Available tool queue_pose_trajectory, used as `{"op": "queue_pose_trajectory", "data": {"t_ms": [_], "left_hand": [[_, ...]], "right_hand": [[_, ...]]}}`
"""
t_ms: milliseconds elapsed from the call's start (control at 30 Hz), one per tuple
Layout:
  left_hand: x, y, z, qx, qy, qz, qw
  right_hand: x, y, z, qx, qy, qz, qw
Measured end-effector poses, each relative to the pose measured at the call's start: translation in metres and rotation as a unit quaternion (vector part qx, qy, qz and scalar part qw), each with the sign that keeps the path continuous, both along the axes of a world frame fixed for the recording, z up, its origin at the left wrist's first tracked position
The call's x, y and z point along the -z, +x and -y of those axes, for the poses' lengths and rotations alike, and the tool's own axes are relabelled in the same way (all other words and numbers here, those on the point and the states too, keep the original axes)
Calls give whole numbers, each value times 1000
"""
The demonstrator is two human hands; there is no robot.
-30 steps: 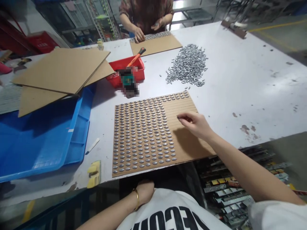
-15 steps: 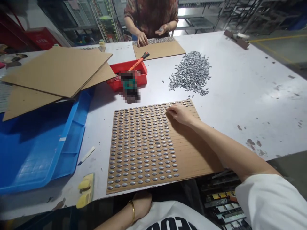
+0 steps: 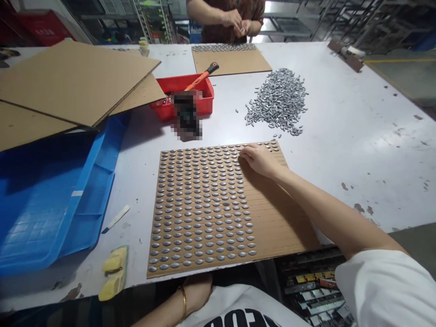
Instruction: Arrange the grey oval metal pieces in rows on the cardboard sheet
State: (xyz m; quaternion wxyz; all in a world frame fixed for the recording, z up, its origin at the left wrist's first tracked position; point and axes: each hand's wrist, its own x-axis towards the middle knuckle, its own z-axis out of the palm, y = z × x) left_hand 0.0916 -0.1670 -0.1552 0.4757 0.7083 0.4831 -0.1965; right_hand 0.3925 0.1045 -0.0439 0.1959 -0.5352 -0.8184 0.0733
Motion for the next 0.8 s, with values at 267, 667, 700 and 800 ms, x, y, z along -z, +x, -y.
{"op": "queue_pose_trajectory", "data": {"t_ms": [267, 667, 700, 800], "left_hand": [[-15, 3, -4, 38, 21, -38, 998], [-23, -2, 2, 15, 7, -13, 1000], [-25, -4, 4, 8, -1, -12, 1000], [-30, -11, 11, -9, -37, -12, 999]], "right_hand": [[-3, -4, 12, -10, 45, 72, 996], [-57, 2, 84, 113, -79, -185, 973], [-66, 5, 114, 129, -144, -233, 953], [-65, 8, 213, 28, -406, -260, 876]]}}
